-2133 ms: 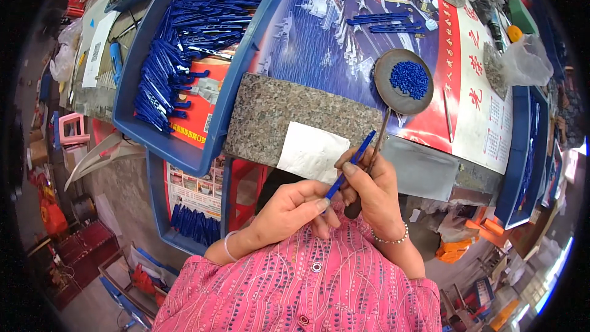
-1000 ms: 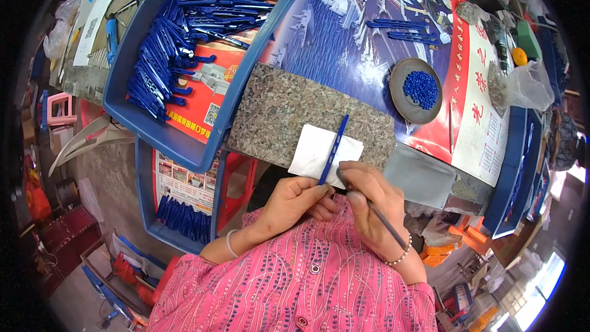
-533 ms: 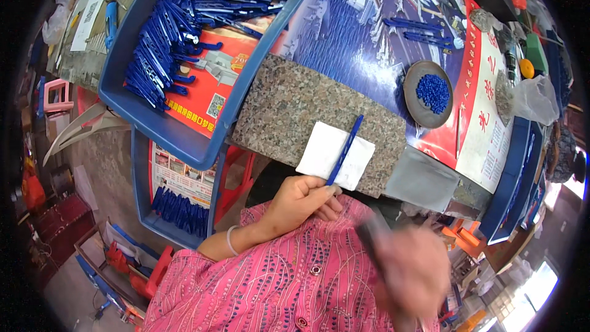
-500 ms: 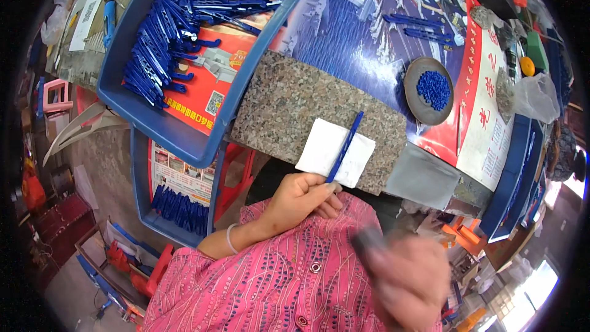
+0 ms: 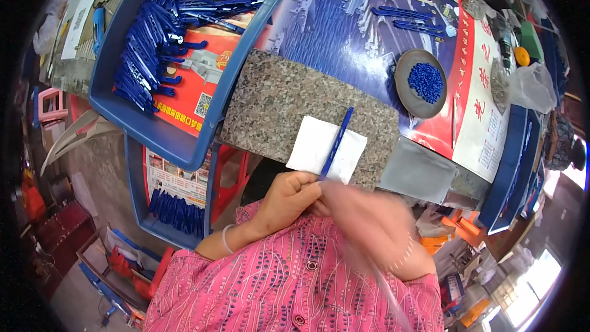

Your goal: Assembling pen components including barrels and caps at a manual workstation.

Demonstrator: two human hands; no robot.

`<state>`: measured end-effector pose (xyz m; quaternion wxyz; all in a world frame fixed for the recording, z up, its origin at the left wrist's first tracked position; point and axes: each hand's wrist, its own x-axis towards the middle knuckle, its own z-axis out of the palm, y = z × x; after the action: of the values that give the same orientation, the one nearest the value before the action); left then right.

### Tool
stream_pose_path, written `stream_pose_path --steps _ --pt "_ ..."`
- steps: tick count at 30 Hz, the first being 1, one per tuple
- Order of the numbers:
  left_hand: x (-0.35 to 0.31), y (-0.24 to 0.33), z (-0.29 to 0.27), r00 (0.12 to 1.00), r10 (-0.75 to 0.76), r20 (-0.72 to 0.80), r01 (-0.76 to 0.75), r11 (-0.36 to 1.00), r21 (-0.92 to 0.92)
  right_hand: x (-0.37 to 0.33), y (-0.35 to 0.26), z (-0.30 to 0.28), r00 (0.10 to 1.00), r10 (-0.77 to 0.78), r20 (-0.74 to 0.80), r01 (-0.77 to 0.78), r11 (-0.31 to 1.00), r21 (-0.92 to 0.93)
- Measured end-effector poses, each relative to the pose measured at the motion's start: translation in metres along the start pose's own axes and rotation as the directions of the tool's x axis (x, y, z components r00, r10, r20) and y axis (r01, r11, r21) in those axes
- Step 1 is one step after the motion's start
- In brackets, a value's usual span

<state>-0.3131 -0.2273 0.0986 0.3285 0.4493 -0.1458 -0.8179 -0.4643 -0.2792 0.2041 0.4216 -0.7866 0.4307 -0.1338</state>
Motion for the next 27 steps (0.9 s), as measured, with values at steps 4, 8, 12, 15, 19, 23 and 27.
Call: stream_pose_path --steps 4,8,12,15,19,23,27 --pt "0.005 0.001 0.004 0.998 0.053 0.039 -0.055 0.997 0.062 0.009 0.044 0.026 0.975 -0.185 -0.126 0.189 0.982 0.020" --pt "0.002 -0.002 0.002 0.998 0.008 0.059 -0.007 1.000 -0.004 0.006 0.041 0.021 0.978 -0.121 -0.172 0.128 0.991 0.031" --pt "0.001 0.001 -0.001 0.994 -0.026 0.108 0.021 0.999 0.046 -0.009 0.040 0.015 0.919 -0.164 -0.359 0.173 0.985 -0.007" --pt "-0.009 0.015 0.001 0.988 -0.040 0.149 0.024 0.994 0.109 -0.015 0.033 0.012 0.857 0.204 -0.473 -0.053 0.948 0.313" --pt "-0.017 0.024 0.006 0.937 -0.084 0.338 0.085 0.996 0.011 -0.010 0.046 0.016 0.843 0.453 -0.290 -0.065 0.620 0.782" --pt "-0.009 0.018 -0.001 0.811 -0.132 0.570 0.303 0.928 -0.217 -0.005 0.054 0.012 0.908 0.407 0.102 -0.169 0.130 0.977" --pt "-0.005 0.012 0.007 0.793 -0.074 0.605 0.346 0.872 -0.347 0.001 0.056 0.009 0.884 0.450 0.126 -0.208 0.135 0.969"
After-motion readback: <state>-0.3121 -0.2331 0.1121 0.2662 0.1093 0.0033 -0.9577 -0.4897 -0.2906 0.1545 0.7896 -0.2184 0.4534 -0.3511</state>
